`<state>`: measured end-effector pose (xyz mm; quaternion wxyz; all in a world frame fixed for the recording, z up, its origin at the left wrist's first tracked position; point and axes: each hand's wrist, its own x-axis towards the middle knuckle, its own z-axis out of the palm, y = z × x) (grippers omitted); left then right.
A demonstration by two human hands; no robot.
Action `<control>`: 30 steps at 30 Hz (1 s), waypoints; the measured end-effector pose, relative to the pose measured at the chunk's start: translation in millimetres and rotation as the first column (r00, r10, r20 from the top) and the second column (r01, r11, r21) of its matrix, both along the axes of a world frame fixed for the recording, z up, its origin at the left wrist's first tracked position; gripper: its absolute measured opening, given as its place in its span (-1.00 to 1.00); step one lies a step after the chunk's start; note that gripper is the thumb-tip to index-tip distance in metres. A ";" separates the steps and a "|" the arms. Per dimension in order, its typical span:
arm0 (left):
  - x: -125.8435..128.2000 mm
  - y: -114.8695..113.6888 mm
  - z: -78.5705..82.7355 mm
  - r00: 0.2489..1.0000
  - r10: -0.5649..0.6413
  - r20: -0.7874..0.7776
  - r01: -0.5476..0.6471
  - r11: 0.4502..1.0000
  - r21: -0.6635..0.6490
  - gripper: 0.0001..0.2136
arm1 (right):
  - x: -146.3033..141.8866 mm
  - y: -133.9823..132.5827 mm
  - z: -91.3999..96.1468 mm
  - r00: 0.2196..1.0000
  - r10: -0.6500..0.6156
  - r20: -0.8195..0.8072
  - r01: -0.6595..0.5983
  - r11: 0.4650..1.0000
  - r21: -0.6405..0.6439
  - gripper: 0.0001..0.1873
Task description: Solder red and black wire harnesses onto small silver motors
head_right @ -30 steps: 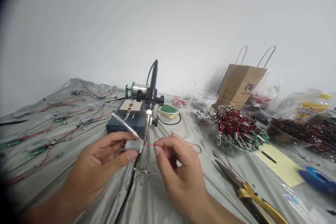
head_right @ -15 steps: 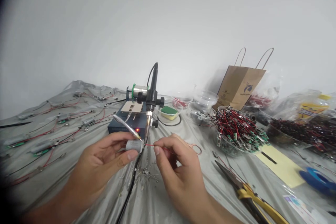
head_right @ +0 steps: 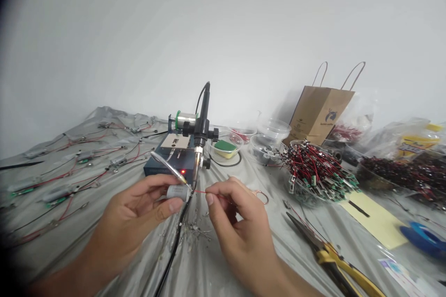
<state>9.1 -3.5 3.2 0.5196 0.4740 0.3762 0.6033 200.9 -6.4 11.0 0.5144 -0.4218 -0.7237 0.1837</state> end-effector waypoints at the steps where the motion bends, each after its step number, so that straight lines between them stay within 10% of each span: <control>1: 0.1 0.0 0.1 1.000 -0.002 0.000 0.002 1.000 -0.003 -0.83 | 0.2 -0.1 0.3 1.000 -0.002 -0.001 0.002 1.000 0.002 -0.90; 30: 1.7 1.5 -1.8 1.000 0.018 0.013 -0.018 1.000 0.009 -0.80 | -0.6 0.0 -1.6 1.000 0.013 -0.011 -0.013 1.000 0.002 -0.91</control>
